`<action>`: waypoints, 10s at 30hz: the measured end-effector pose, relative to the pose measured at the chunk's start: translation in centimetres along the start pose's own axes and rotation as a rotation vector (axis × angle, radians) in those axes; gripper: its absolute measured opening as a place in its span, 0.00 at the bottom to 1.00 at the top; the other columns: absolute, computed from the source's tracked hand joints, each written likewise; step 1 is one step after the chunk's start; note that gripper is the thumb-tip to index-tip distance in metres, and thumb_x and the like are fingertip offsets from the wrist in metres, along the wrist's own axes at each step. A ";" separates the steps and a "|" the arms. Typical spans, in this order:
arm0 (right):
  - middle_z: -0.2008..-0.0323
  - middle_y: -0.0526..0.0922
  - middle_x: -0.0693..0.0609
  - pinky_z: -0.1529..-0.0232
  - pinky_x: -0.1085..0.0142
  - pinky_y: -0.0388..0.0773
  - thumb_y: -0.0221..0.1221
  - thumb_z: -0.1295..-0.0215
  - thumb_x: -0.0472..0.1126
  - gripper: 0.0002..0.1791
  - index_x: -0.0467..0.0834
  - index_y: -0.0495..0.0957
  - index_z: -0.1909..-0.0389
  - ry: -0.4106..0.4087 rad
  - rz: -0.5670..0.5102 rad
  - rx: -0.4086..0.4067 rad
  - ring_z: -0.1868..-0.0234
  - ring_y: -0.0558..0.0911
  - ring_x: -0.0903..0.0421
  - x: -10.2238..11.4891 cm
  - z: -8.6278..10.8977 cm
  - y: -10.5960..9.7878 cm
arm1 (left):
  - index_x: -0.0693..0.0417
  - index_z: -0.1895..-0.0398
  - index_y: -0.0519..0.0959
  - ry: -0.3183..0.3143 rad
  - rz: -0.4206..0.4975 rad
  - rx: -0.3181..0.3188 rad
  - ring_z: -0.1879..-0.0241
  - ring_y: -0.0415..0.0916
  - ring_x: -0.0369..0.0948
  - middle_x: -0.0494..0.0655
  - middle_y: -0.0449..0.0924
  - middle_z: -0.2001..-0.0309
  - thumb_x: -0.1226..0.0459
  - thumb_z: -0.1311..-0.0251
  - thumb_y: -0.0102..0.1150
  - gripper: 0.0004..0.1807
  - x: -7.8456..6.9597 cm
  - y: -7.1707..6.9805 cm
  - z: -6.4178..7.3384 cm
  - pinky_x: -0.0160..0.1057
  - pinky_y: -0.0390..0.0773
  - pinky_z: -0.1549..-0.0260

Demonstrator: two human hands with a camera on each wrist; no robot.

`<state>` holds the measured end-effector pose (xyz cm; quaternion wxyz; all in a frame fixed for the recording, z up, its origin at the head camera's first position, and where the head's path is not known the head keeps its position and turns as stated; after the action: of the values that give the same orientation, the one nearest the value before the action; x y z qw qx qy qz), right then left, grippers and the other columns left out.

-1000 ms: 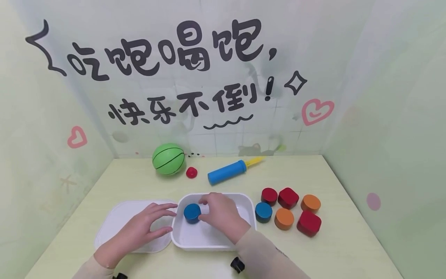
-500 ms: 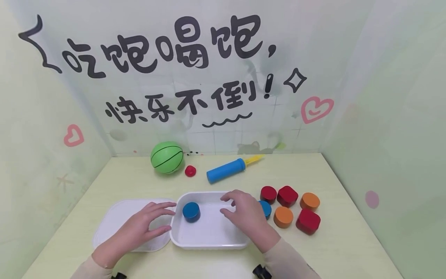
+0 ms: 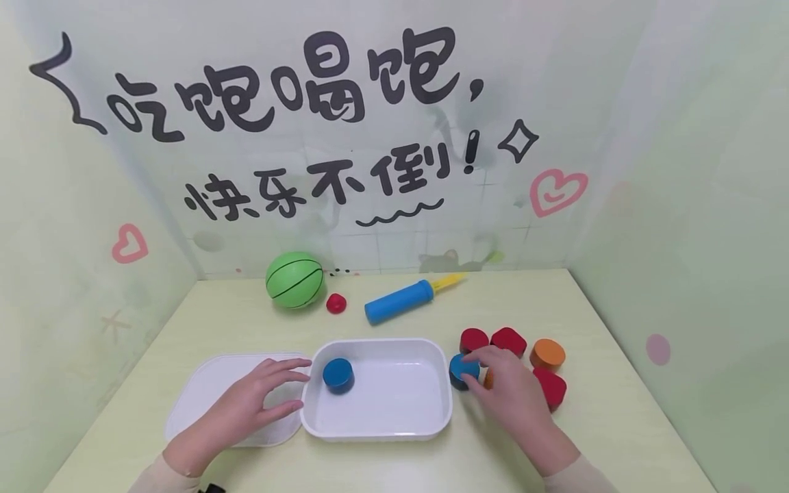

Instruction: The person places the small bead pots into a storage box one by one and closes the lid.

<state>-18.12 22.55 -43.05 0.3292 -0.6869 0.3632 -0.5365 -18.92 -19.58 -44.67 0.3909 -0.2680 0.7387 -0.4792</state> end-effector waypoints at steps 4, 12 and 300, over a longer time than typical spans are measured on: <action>0.52 0.87 0.50 0.55 0.50 0.89 0.77 0.45 0.41 0.18 0.48 0.87 0.53 -0.058 0.061 -0.039 0.49 0.83 0.46 -1.6 0.5 -0.9 | 0.37 0.43 0.84 0.005 -0.002 0.000 0.38 0.77 0.42 0.36 0.78 0.33 0.49 0.37 0.70 0.20 0.0 -0.1 0.0 0.50 0.85 0.44; 0.54 0.88 0.48 0.63 0.58 0.87 0.78 0.46 0.43 0.19 0.48 0.87 0.53 -0.103 0.131 -0.013 0.57 0.82 0.48 -3.7 0.1 -2.1 | 0.39 0.44 0.85 0.013 -0.004 -0.013 0.38 0.76 0.41 0.36 0.78 0.33 0.50 0.38 0.71 0.19 0.0 0.0 -0.2 0.48 0.84 0.44; 0.47 0.85 0.50 0.46 0.59 0.87 0.77 0.43 0.45 0.25 0.45 0.86 0.44 -0.274 -0.067 0.459 0.47 0.84 0.52 11.3 -7.2 9.2 | 0.35 0.41 0.84 -0.100 0.031 0.079 0.33 0.74 0.41 0.32 0.75 0.31 0.47 0.40 0.72 0.23 1.6 0.1 -0.7 0.51 0.82 0.39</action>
<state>-24.67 7.67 -43.70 0.5047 -0.6718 0.1613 -0.5176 -20.36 -20.42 -45.15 0.4448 -0.2644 0.7029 -0.4880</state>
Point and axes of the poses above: each hand's wrist, its own z-axis away from the middle knuckle, its own y-axis out of the palm, x = y × z, the point moved 3 cm from there along -z, towards the middle knuckle
